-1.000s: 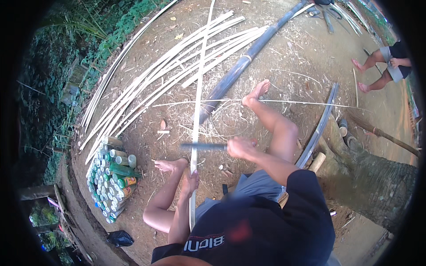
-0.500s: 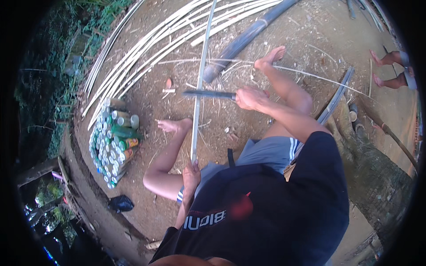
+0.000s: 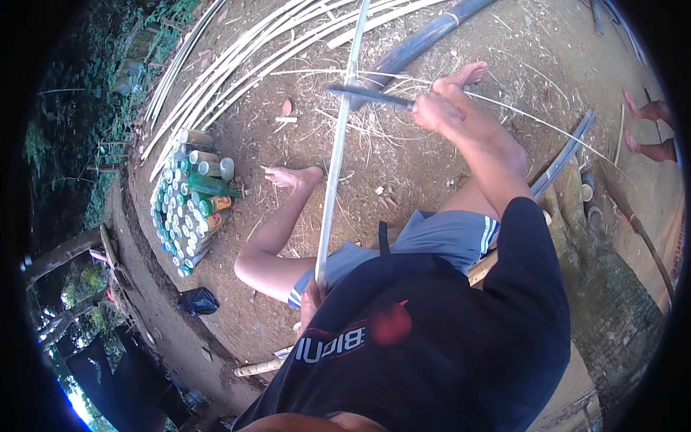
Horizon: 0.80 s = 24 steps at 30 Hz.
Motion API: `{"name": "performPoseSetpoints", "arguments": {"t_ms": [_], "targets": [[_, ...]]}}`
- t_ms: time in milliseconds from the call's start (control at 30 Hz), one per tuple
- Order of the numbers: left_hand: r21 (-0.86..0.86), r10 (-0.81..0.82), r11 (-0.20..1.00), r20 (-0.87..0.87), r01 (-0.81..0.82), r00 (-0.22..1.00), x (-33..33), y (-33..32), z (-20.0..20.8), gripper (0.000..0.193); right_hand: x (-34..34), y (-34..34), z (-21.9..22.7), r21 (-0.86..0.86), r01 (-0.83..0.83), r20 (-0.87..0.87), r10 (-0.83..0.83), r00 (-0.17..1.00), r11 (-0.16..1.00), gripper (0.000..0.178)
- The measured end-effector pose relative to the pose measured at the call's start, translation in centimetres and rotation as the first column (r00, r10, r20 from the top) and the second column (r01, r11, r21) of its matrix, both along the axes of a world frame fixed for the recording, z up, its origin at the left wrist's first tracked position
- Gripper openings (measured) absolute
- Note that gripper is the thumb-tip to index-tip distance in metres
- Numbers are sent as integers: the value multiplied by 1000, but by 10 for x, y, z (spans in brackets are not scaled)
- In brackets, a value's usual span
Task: The person shaves a long strip of wood using a large knife while sitting on the ground, periodically checking the thickness and smoothness of the piece.
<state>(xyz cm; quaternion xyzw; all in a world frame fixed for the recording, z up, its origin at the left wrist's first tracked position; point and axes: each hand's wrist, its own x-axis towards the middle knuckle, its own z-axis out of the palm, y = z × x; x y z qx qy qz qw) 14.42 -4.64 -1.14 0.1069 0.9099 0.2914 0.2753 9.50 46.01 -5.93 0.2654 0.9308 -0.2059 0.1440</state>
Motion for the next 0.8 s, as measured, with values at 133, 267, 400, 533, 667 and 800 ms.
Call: {"name": "performPoseSetpoints", "arguments": {"t_ms": [133, 267, 400, 533, 667, 800], "targets": [[-139, 3, 990, 70, 7, 998, -1, -4, 18, 21, -5, -15, 18, -80, -46, 45, 50, 998, 996, 23], [-224, -28, 973, 131, 58, 991, 19, -21, 20, 22, -20, 36, -19, 41, -7, 46, 6, 999, 999, 25], [-316, -22, 946, 153, 70, 988, 29, -51, 14, 31, -22, 75, -39, 42, 123, -64, -121, 991, 991, 24], [122, 126, 978, 306, -171, 944, 30, -29, 33, 43, -5, -5, 6, -32, -113, -18, 112, 994, 993, 22], [1, -47, 998, 635, 59, 771, -35, -16, 40, 52, 41, -68, -85, -321, 76, -382, -203, 901, 944, 26], [-424, -283, 762, 464, 490, 840, -66, 1, 31, 58, 38, -129, -28, -741, 414, 74, -548, 833, 528, 14]]}}
